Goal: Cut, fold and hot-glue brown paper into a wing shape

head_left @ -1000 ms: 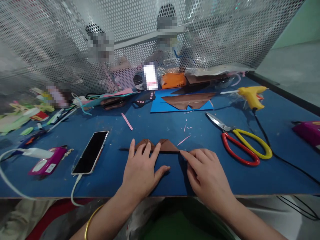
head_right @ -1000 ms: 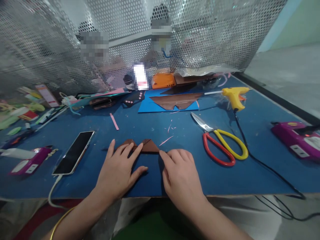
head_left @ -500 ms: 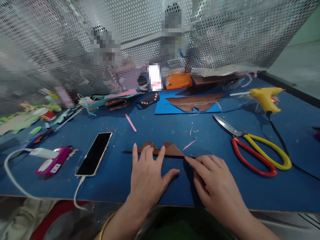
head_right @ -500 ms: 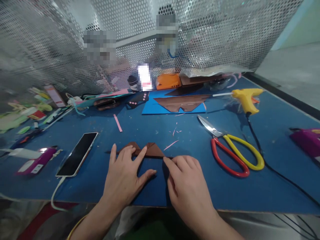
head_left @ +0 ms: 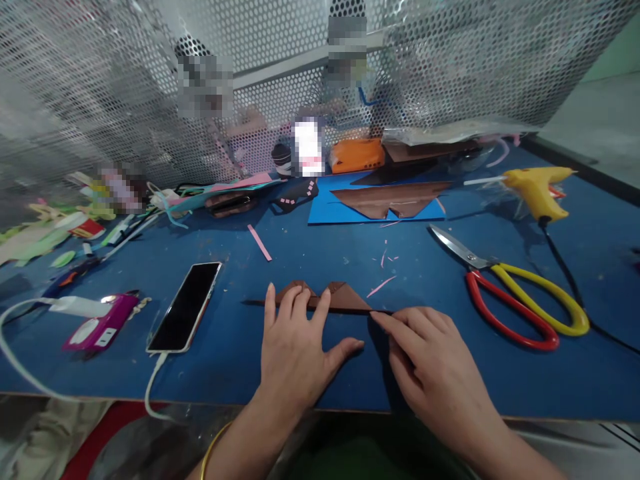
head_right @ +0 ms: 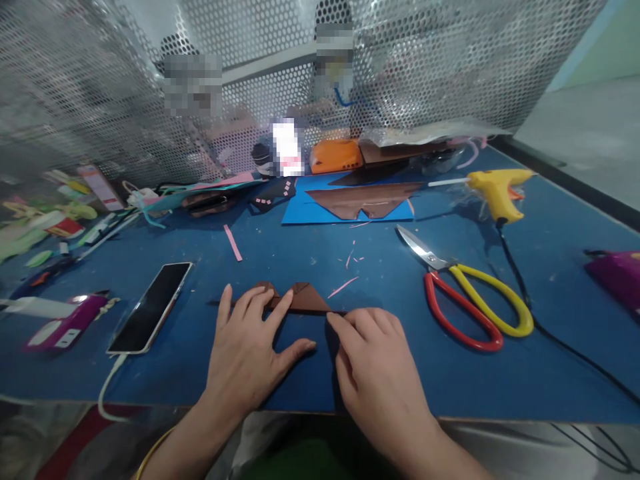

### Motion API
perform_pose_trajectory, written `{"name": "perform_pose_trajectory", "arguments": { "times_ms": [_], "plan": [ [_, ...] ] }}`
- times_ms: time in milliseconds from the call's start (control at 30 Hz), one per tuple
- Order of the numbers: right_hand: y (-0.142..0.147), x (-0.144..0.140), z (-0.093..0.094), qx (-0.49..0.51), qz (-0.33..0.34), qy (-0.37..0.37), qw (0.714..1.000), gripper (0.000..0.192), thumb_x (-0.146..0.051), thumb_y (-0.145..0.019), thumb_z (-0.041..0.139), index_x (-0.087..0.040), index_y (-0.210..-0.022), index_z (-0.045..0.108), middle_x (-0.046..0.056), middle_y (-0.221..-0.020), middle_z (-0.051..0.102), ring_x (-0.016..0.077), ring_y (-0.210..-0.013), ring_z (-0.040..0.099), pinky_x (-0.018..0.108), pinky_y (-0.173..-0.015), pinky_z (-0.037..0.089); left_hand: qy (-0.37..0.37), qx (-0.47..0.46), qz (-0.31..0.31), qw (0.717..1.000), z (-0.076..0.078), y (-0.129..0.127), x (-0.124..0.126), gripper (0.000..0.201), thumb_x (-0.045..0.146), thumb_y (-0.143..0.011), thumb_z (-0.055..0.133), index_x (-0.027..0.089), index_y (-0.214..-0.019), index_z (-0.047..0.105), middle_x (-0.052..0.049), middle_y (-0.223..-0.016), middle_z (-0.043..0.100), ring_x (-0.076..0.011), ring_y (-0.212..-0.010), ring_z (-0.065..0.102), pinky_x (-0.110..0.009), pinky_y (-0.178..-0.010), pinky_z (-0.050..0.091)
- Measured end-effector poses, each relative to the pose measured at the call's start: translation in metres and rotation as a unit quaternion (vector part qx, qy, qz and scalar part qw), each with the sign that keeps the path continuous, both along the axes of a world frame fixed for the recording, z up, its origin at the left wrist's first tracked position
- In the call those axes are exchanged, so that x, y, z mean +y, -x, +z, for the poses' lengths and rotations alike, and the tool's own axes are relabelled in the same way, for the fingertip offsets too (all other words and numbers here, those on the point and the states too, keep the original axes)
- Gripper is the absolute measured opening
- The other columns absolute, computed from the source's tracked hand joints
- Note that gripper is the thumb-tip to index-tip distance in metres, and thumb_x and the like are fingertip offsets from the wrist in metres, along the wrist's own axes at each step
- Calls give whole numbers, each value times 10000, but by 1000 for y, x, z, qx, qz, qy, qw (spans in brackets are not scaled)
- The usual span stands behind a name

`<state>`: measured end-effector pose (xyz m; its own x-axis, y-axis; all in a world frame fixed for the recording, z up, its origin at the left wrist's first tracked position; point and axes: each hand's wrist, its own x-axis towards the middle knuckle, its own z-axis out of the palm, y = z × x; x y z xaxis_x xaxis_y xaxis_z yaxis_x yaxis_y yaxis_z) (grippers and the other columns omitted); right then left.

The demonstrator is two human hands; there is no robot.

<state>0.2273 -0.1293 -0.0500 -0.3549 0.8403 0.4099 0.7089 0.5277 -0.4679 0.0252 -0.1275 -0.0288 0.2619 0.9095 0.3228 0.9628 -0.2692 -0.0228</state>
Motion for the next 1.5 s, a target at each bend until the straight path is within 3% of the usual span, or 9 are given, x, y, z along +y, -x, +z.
{"name": "perform_pose_trajectory", "arguments": {
  "times_ms": [300,967,1233,1367,1500],
  "plan": [
    [0,-1,0,19,-11,-12,1000,377,-85,-885,438,-148,-1195,641,104,-958,635,247,-883,544,421,-779,443,11,37,-5,999,1,-1,1,709,667,-923,410,134,-1354,594,-212,-1170,653,-375,-1157,590,-712,-1114,254],
    [0,-2,1,21,-18,-30,999,358,-58,-878,454,-122,-1169,652,100,-930,628,250,-876,527,422,-786,437,8,59,-13,998,6,-3,2,655,616,-927,463,108,-1307,623,-202,-1127,667,-361,-1137,602,-698,-1124,236],
    [0,-1,0,67,-48,-50,995,303,-108,-933,455,-130,-1197,603,89,-925,654,234,-881,564,395,-780,441,-11,-7,-21,1000,4,1,-1,647,577,-906,551,98,-1340,580,-188,-1157,686,-348,-1150,611,-678,-1154,187],
    [-3,0,-2,106,-54,-25,993,228,-168,-947,492,-178,-1145,603,46,-881,666,217,-862,605,380,-794,450,-34,-33,-30,998,10,19,-2,394,349,-967,521,129,-1284,600,-152,-1172,706,-306,-1131,631,-648,-1145,242],
    [-6,3,-4,120,-54,-11,991,150,-256,-946,546,-218,-1066,626,19,-834,677,212,-832,630,368,-777,457,-23,-45,-30,998,16,45,5,180,220,-949,526,205,-990,701,-62,-989,743,-258,-982,660,-634,-1133,248]
  ]
}}
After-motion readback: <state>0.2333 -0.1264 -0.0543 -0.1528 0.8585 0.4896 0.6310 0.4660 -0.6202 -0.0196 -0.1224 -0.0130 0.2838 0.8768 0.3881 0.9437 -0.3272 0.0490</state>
